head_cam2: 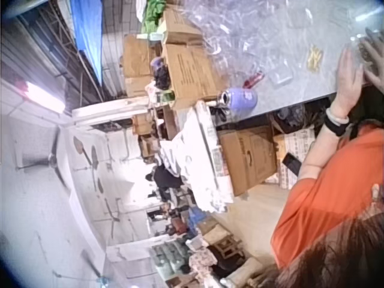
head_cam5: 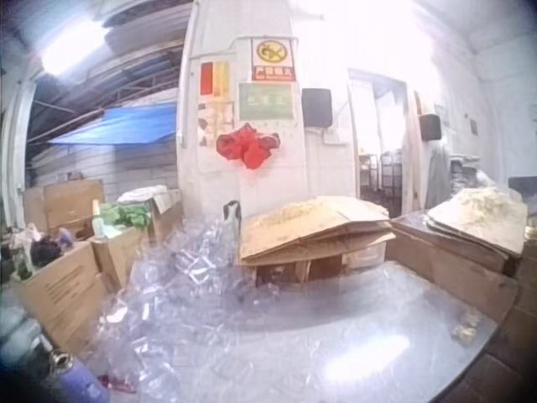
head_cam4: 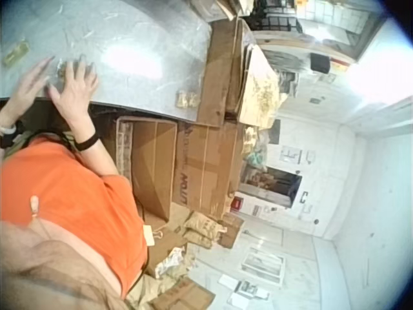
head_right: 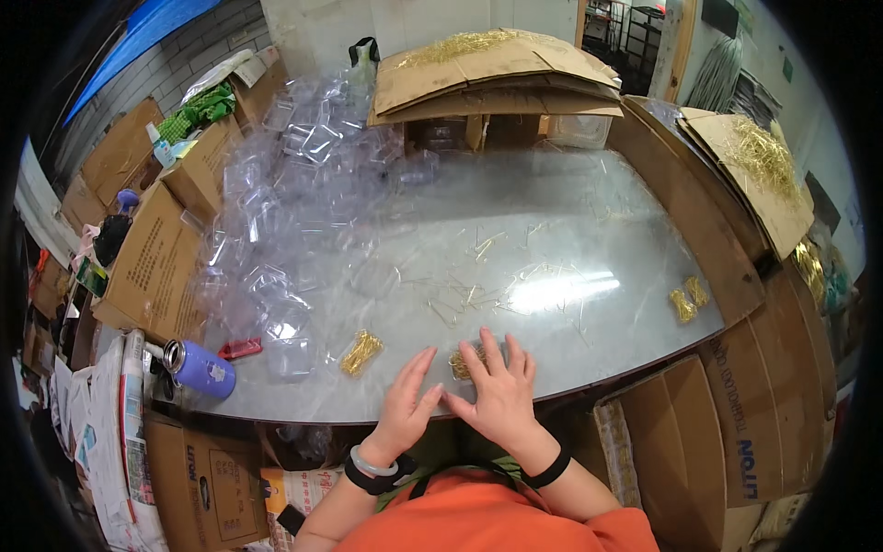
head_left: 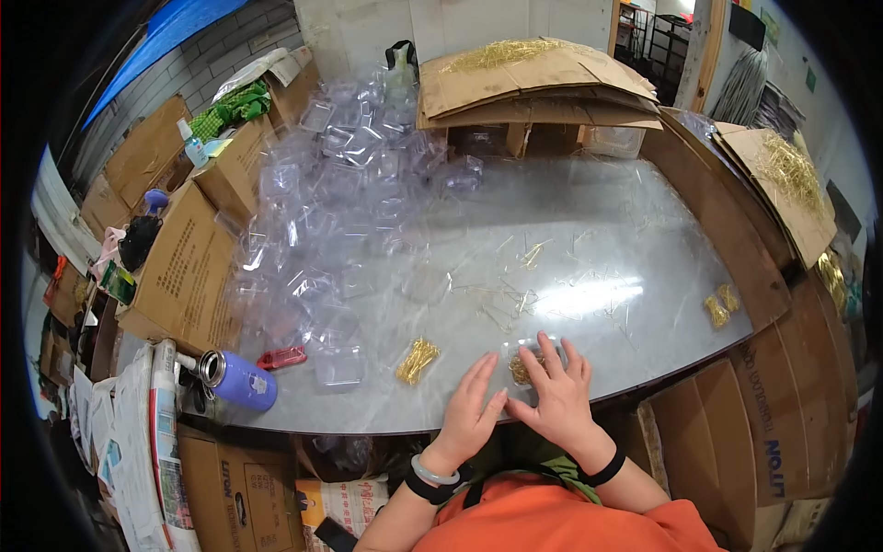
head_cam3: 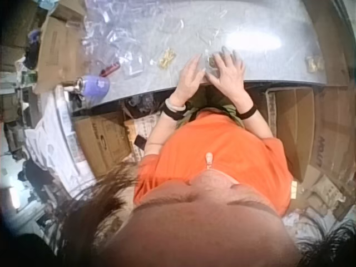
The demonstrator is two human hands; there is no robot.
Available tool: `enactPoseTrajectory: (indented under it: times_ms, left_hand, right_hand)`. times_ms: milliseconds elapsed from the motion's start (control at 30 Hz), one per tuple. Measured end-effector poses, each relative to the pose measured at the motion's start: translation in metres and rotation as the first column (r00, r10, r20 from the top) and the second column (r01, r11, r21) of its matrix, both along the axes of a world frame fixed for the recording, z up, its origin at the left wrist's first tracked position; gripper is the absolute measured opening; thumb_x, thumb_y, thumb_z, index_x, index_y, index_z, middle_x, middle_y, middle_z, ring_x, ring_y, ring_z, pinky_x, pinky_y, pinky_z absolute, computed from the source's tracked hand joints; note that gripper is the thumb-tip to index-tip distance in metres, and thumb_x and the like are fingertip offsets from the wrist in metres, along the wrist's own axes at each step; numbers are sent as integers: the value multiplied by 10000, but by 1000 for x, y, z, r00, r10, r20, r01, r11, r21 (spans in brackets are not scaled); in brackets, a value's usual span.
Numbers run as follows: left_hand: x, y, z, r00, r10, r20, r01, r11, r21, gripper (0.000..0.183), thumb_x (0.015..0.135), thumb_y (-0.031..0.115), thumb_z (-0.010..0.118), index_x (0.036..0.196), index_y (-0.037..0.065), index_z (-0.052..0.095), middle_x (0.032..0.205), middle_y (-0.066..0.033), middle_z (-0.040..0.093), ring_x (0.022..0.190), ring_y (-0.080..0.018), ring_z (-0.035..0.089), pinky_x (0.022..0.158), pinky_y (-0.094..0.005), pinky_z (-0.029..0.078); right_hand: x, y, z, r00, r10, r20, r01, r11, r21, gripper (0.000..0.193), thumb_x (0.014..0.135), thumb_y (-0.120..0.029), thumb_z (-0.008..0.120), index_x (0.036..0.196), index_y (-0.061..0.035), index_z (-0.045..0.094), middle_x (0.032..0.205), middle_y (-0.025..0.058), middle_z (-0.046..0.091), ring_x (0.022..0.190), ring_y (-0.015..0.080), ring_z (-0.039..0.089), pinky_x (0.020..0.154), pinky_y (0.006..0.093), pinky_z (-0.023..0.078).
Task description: Sorting small gold-colored metal parts into clear plastic containers.
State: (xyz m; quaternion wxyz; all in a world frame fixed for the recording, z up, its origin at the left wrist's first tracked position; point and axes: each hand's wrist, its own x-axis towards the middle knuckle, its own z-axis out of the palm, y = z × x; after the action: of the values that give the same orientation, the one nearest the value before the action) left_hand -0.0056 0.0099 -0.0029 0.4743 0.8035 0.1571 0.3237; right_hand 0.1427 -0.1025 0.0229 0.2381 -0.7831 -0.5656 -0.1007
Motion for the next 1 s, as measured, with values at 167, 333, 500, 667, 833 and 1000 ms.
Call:
enactPoseTrajectory:
  times_ms: [167, 333, 500, 667, 833, 1000]
  left_hand:
    - [12, -7, 10, 989, 35, -145, 15, 944, 329, 543, 1038, 181, 556, 1502, -65, 420, 1563, -251, 415, 1474, -428, 366, 1200, -474, 337]
    - [23, -19, 12, 945, 147, -293, 38, 838, 544, 552, 1042, 208, 558, 1508, -52, 420, 1572, -249, 409, 1480, -432, 359, 1199, -519, 329]
    - [22, -20, 5, 961, 142, -237, -6, 868, 496, 672, 1002, 211, 632, 1549, -46, 336, 1542, -223, 449, 1441, -422, 407, 1185, -532, 342]
    - [21, -18, 9, 984, 82, -157, -28, 947, 320, 779, 959, 196, 700, 1569, -45, 280, 1467, -207, 529, 1387, -419, 459, 1136, -481, 409]
    - [21, -18, 9, 979, 103, -176, -25, 917, 398, 807, 945, 168, 711, 1579, -37, 255, 1452, -206, 543, 1362, -419, 486, 1115, -468, 435]
    - [18, -17, 7, 979, 97, -180, -24, 929, 369, 795, 936, 138, 702, 1578, -32, 265, 1467, -200, 533, 1372, -413, 486, 1116, -468, 438]
  right_hand:
    - [18, -14, 4, 952, 111, -284, -102, 994, 48, 788, 830, -329, 758, 1508, -64, 458, 1551, 210, 459, 1503, 505, 253, 1191, 685, 162]
    - [25, -26, -10, 953, 199, -228, -195, 980, 41, 718, 853, -242, 738, 1482, -21, 473, 1489, 205, 528, 1490, 432, 345, 1202, 649, 200]
    - [37, -28, -8, 743, 289, -603, -142, 949, 280, 599, 849, -166, 743, 1404, -30, 564, 1379, 165, 611, 1390, 407, 466, 1167, 528, 344]
    - [47, -20, 5, 924, 276, -265, -234, 956, 177, 385, 839, -131, 771, 1199, -58, 657, 1164, 130, 648, 1162, 353, 567, 1009, 459, 454]
    - [44, -18, -5, 938, 220, -267, -163, 962, 220, 274, 810, -163, 804, 1041, -79, 683, 1022, 87, 625, 1034, 313, 572, 919, 477, 447]
    - [29, -3, 19, 975, 167, -145, -119, 949, 292, 259, 780, -179, 815, 990, -99, 688, 1005, 68, 632, 1006, 283, 578, 932, 456, 410]
